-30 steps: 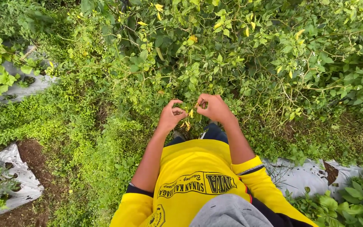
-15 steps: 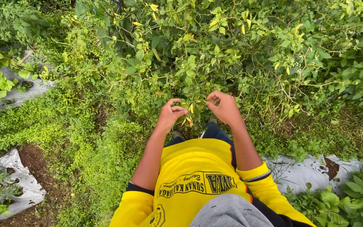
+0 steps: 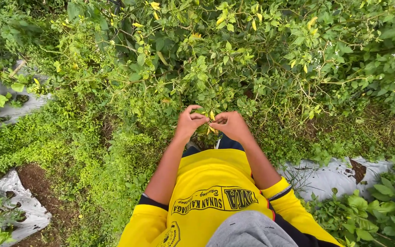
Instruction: Harvesting small chili peppers from a plant in a field.
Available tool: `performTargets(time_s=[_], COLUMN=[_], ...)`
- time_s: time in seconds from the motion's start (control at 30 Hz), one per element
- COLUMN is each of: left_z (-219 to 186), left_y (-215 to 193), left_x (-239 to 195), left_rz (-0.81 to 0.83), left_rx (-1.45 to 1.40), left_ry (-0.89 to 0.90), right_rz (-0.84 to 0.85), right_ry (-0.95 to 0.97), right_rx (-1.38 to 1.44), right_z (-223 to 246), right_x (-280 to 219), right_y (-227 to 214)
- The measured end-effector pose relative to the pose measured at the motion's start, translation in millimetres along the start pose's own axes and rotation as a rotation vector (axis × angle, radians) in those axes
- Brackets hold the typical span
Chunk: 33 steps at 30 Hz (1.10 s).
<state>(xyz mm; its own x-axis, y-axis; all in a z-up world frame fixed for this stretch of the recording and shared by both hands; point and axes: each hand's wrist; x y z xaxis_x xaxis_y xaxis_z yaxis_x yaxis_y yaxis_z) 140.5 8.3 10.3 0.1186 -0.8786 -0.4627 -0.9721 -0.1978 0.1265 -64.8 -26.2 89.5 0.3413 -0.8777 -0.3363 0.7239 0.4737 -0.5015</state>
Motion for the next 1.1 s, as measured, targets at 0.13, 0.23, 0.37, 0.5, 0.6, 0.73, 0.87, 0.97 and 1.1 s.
performTargets(time_s=[0.13, 0.23, 0.37, 0.5, 0.6, 0.73, 0.87, 0.97, 1.1], left_z=[-1, -2, -3, -3, -4, -4, -8, -9, -3], left_y=[5, 6, 6, 8, 9, 10, 6, 3, 2], left_x=[-2, -3, -3, -6, -8, -10, -12, -11, -9], left_rz=[0.012, 0.008, 0.026, 0.034, 0.033, 0.037, 0.044, 0.034, 0.011], left_rx=[0.0, 0.005, 0.039, 0.044, 0.035, 0.066, 0.04, 0.002, -0.037], left_ry=[-0.01, -0.025, -0.004, -0.017, -0.025, -0.011, 0.0, 0.016, 0.029], right_rz=[0.001, -0.035, -0.021, 0.01, 0.02, 0.054, 0.089, 0.066, -0.109], right_ry=[-0.045, -0.101, -0.121, -0.171, -0.178, -0.161, -0.144, -0.065, -0.117], right_rx=[0.003, -0.027, -0.047, -0.049, -0.08, -0.095, -0.114, -0.113, -0.201], right_z=[-20, -32, -42, -48, -56, -55, -29, -7, -24], right_x=[7, 16, 18, 17, 21, 20, 7, -6, -2], right_y=[5, 6, 6, 6, 5, 2, -9, -25, -32])
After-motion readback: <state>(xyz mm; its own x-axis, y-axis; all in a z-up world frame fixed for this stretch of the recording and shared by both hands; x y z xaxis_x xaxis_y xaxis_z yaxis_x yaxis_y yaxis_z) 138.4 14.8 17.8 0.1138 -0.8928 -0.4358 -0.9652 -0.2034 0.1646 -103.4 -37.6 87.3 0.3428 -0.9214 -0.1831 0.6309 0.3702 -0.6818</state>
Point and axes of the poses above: each hand's wrist, its own x-axis towards the middle knuckle, its own y-axis out of the palm, z = x × y, and after that the axes turned 8 degrees about -z, right-handed
